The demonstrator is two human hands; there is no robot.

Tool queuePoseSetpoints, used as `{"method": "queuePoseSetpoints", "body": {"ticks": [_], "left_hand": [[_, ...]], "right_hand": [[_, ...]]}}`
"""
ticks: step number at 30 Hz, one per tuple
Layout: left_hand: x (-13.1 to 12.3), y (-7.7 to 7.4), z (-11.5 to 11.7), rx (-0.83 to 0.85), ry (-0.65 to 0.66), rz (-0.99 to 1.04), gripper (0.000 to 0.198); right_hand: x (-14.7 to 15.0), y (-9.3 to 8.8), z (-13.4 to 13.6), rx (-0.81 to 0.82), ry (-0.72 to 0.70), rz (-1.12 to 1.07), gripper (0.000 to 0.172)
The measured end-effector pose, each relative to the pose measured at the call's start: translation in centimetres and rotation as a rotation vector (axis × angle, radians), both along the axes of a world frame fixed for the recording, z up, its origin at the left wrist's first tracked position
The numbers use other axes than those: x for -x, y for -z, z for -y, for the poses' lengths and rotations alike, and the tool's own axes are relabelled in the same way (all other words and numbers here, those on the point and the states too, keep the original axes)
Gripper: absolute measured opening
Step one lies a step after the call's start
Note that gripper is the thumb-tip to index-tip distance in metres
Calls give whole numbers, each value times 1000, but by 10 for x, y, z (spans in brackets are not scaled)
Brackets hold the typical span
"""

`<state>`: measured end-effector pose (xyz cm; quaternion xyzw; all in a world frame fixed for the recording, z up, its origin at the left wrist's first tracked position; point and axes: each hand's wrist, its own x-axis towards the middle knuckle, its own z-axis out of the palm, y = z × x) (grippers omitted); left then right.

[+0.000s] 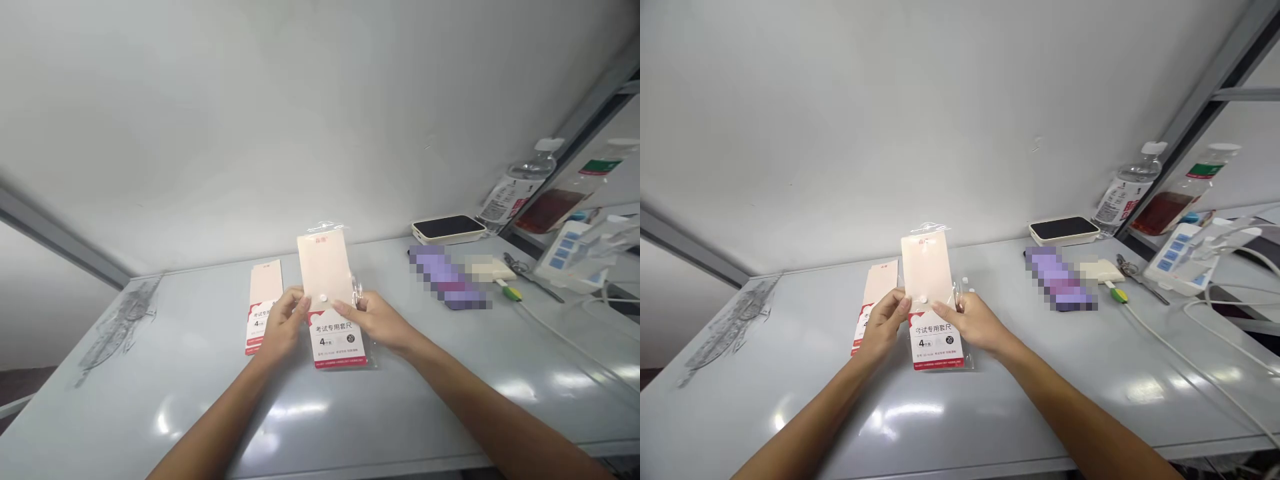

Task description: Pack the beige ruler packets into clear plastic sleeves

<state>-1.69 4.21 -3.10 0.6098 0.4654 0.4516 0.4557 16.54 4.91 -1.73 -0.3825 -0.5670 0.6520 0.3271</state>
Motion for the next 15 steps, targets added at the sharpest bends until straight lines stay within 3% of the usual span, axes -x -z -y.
{"method": "queuePoseSetpoints", "body": {"ticks": [5,8,11,15], "left_hand": [[17,-5,-10,61,-162,-19,29],[28,-7,-17,139,-153,-93,31],[36,-4,-24,186,-185,-229,33],[48,6,-31,159,-341,-574,33]], "right_hand": [[-18,1,-17,-93,165,173,39],[-31,5,-28,-98,290,254,35],[-41,9,-35,-50,323,282,37],[-51,18,-43,-64,370,473,41]]}}
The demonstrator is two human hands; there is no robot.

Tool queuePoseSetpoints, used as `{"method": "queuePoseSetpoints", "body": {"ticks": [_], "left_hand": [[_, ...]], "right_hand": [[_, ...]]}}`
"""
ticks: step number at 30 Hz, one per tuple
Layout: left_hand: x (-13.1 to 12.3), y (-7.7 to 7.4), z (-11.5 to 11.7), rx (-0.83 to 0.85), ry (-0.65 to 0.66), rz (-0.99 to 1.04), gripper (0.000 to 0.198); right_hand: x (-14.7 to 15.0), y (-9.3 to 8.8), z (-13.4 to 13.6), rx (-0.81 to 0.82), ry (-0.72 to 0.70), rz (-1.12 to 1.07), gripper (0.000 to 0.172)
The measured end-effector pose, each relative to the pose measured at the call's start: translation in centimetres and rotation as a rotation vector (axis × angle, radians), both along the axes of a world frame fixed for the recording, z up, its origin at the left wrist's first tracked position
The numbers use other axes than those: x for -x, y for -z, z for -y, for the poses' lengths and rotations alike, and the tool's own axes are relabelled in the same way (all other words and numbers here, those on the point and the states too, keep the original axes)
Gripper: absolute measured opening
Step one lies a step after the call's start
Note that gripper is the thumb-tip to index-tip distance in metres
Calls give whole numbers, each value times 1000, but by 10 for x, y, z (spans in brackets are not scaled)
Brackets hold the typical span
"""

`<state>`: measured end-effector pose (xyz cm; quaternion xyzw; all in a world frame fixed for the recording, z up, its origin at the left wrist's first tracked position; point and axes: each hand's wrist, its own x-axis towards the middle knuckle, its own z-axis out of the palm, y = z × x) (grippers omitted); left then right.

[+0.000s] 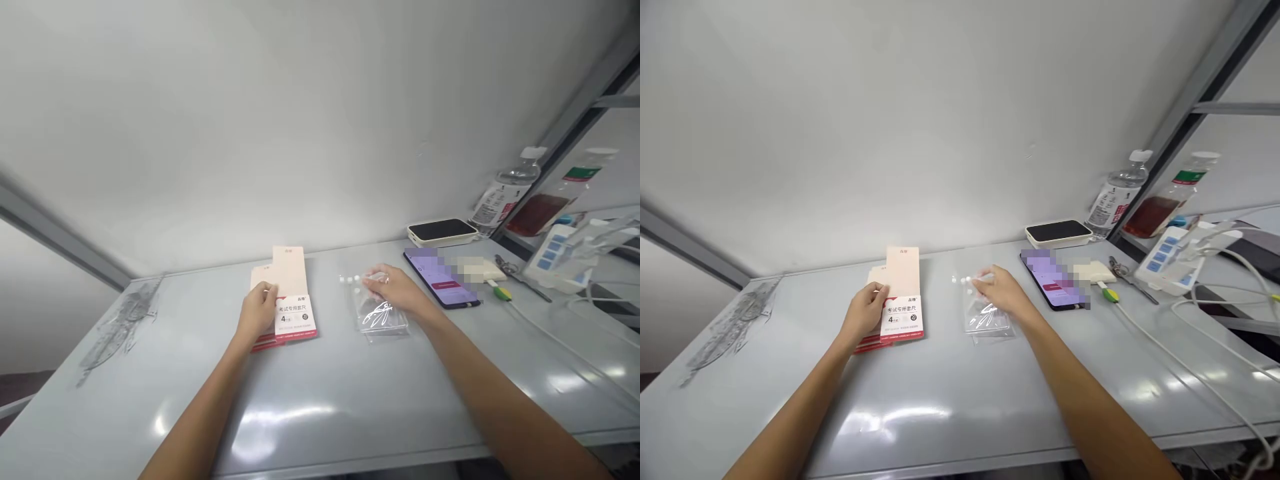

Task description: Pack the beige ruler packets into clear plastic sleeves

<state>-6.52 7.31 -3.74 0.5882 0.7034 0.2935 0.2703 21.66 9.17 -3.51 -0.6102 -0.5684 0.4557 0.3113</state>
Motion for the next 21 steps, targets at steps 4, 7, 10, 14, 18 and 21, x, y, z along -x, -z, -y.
{"method": "queuePoseSetpoints", "body": {"ticks": [4,7,10,14,18,21], "left_hand": [[13,7,-4,59,-97,-319,28],[17,5,-5,85,-136,-405,27],[14,0,-3,47,-116,-437,31],[-4,-5,5,-64,57,-389,34],[-29,-5,20,-111,301,-358,39],[-44,-1,31,-170,461,-347,39]], "right_hand": [[-6,11,-7,20,104,441,57],[-8,12,-8,-27,136,664,59],[-8,10,-4,-115,138,745,56],[-3,6,1,-253,158,764,49],[15,1,12,-427,73,599,30],[35,-2,30,-431,-200,374,30]]}}
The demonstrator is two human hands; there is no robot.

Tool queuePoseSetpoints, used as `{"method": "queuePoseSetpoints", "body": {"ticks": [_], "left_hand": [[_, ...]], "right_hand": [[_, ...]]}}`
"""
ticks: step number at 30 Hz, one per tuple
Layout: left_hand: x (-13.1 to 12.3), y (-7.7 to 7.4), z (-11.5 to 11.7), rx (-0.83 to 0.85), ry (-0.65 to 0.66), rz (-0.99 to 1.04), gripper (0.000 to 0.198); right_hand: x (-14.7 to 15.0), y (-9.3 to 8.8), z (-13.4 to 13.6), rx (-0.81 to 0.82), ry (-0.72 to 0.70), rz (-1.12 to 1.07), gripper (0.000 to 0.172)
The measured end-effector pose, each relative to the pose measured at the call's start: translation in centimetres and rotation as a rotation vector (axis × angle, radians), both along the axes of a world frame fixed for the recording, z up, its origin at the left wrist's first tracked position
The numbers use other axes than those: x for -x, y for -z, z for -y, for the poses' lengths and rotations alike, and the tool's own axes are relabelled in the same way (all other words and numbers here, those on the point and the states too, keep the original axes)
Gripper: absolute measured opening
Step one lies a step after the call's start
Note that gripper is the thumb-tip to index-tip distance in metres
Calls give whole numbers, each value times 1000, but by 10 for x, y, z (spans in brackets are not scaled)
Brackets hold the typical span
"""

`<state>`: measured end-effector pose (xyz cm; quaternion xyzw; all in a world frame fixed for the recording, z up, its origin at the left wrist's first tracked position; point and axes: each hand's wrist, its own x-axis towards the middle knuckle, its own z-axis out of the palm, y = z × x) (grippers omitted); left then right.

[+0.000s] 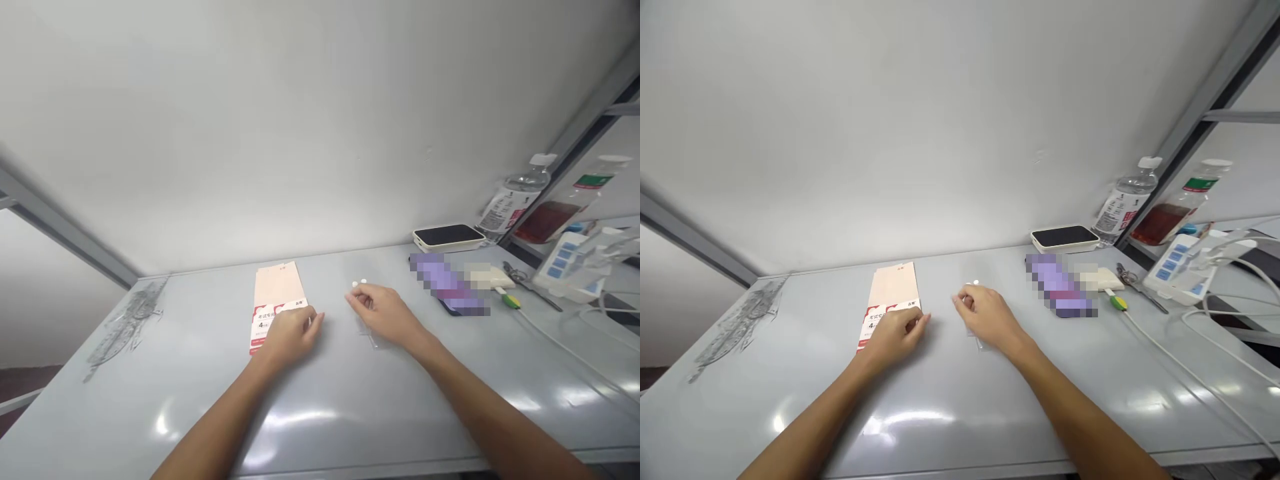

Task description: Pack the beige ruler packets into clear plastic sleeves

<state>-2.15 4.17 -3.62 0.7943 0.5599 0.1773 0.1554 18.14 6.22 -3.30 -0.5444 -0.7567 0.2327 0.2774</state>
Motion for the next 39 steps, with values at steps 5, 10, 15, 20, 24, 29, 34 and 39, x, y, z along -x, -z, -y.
{"method": "queuePoseSetpoints", "body": {"ticks": [5,10,15,20,24,29,34,39], "left_hand": [[-7,3,4,25,-7,-101,42],[13,-2,-7,98,-496,-316,53],[33,-7,-16,253,-555,-311,64],[36,-8,-19,335,-549,-251,58],[39,-7,-20,364,-563,-185,54],[44,-6,-22,378,-576,-99,55],[41,-5,-23,356,-535,106,46],[32,-5,-21,332,-463,366,32]], "right_hand": [[23,0,21,6,-194,5,38],[0,-6,1,-54,122,106,35],[-38,3,-25,146,432,472,45],[-41,11,-28,253,415,567,63],[-41,9,-29,285,409,536,63],[-47,13,-35,366,398,441,50],[-49,18,-41,356,400,308,31],[-48,11,-38,353,379,53,24]]}}
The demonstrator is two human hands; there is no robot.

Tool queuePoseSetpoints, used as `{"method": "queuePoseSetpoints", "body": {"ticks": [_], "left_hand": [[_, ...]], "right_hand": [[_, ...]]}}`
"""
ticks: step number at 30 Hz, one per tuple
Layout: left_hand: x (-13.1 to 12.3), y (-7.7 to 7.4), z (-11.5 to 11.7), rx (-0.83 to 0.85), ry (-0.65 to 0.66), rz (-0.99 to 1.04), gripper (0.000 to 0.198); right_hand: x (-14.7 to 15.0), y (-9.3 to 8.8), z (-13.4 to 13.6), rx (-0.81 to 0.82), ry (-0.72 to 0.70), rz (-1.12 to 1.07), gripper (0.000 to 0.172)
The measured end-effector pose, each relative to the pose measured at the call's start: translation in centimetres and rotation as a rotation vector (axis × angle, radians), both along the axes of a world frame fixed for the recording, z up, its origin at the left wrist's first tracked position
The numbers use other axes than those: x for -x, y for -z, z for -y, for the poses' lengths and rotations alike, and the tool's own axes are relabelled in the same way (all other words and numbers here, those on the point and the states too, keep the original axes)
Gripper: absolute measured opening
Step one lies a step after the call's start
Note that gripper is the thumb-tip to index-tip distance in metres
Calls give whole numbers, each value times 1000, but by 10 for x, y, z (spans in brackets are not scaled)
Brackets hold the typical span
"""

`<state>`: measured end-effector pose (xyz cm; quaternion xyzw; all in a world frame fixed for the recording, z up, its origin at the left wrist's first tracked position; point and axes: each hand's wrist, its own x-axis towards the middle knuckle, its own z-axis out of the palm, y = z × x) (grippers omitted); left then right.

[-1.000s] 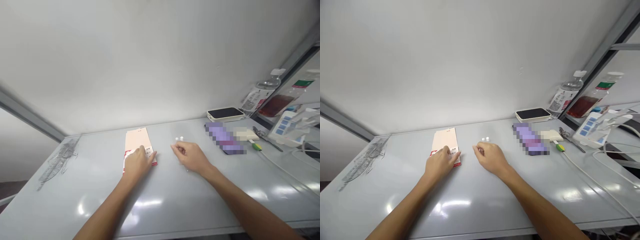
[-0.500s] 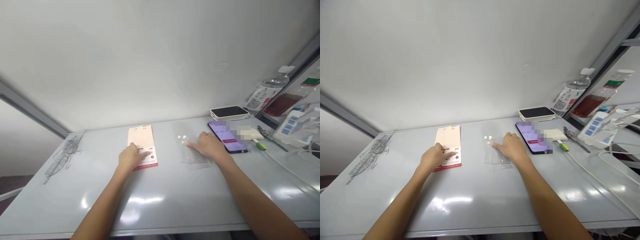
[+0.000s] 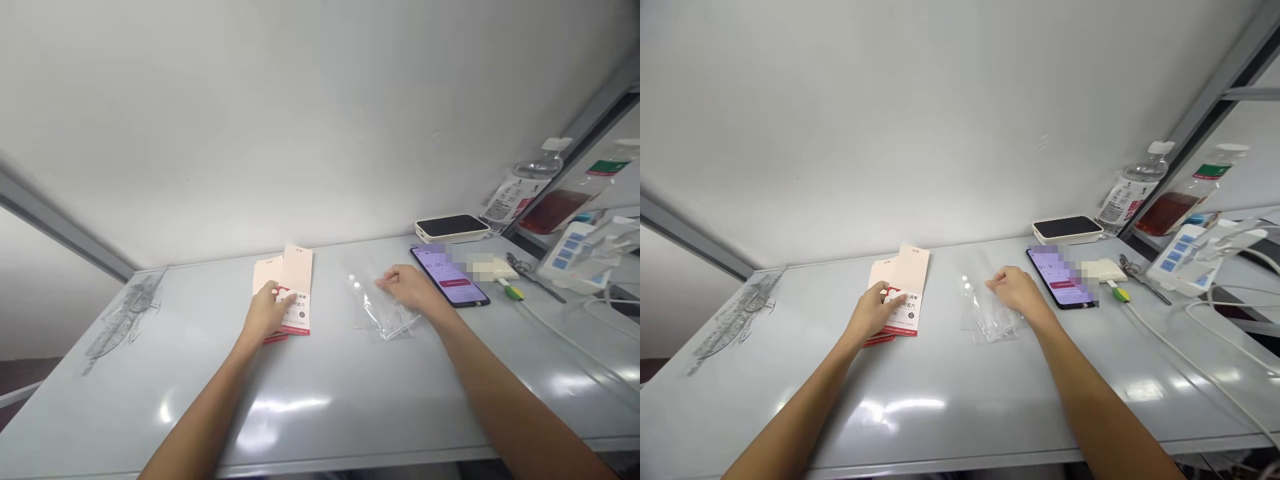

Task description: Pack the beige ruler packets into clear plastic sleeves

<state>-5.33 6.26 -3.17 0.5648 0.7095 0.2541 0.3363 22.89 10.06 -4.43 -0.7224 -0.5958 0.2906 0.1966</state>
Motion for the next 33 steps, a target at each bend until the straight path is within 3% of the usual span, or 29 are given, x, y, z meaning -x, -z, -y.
{"method": "queuePoseSetpoints", "body": {"ticks": [7,11,15,19,22,27,33], "left_hand": [[-9,-2,4,-254,-47,465,39],[-15,-6,8,-331,-63,641,48],[-24,-7,16,-262,12,718,41],[-35,-4,29,-192,141,690,30],[-41,-5,36,-219,230,614,27],[-41,-9,38,-303,311,426,26],[-37,-14,34,-380,339,214,24]], "right_hand": [[11,-21,14,-179,-102,-557,18],[26,-22,21,-242,-102,-609,20],[42,-20,30,-267,-151,-619,17],[55,-20,39,-203,-287,-632,26],[63,-20,44,-221,-389,-633,21],[68,-18,51,-259,-387,-667,20],[71,-14,52,-132,-370,-838,24]]}}
